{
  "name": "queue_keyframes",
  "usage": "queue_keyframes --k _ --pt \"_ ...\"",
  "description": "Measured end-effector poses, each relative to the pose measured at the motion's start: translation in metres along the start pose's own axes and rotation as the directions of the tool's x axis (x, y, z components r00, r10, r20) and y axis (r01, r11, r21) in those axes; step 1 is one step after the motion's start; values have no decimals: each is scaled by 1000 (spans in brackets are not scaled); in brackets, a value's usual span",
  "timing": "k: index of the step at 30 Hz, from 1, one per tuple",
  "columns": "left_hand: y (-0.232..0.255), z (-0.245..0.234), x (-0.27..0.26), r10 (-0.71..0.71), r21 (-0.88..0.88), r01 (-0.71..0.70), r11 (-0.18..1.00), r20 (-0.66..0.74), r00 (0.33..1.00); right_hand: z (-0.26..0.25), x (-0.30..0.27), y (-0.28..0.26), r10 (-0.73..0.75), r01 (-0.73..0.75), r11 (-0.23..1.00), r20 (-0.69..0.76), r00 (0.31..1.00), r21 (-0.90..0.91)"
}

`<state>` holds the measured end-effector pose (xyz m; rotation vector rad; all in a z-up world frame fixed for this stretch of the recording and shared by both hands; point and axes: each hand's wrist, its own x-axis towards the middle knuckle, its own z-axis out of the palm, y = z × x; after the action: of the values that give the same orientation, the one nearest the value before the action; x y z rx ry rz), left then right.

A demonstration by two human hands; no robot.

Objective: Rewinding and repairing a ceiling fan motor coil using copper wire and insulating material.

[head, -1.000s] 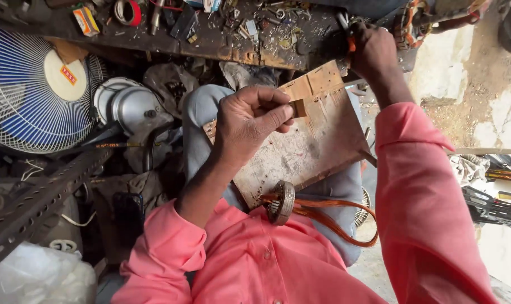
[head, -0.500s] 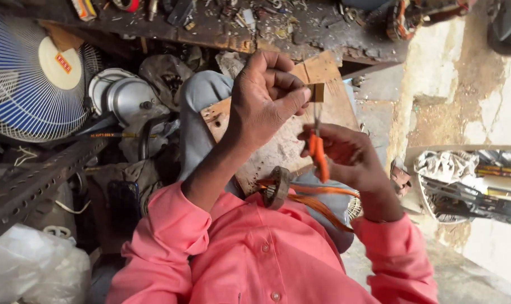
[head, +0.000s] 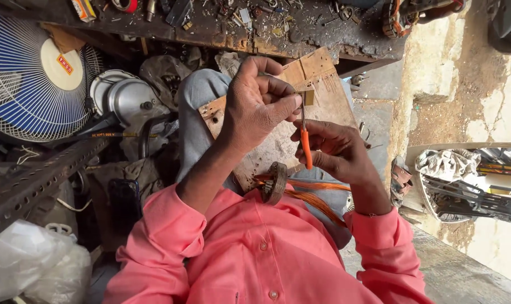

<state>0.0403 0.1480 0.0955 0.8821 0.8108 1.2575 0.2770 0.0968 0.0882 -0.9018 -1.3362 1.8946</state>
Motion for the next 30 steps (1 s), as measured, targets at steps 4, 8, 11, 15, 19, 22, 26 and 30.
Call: queue_keyframes --k 4,8,11,15,19,22,26,30 --pt "-13 -4 -8 -16 -47 18 999 30 999 4 -3 11 -51 52 998 -4 999 48" --pt "-27 -3 -15 65 -210 -44 977 95 993 3 -7 23 -42 47 992 -44 998 117" --pt "-41 -2 -19 -17 -214 38 976 99 995 6 -6 27 -1 7 993 -53 999 118" --pt "-56 -3 -20 -107 -326 111 939 31 994 8 -4 35 25 -18 995 -71 997 99" --pt "-67 -15 -20 -172 -418 147 897 -21 985 -1 -11 26 75 -75 997 -11 997 -10" --pt "-82 -42 -28 -117 -296 96 951 -56 992 -2 -11 1 212 -243 819 -121 970 -520" --pt "-65 -47 -51 177 755 -285 591 224 958 8 1 -16 -123 -103 141 -120 985 -985" --pt "-65 -42 -54 -23 803 -193 563 249 968 5 8 0 -5 -136 -56 -136 991 -989"
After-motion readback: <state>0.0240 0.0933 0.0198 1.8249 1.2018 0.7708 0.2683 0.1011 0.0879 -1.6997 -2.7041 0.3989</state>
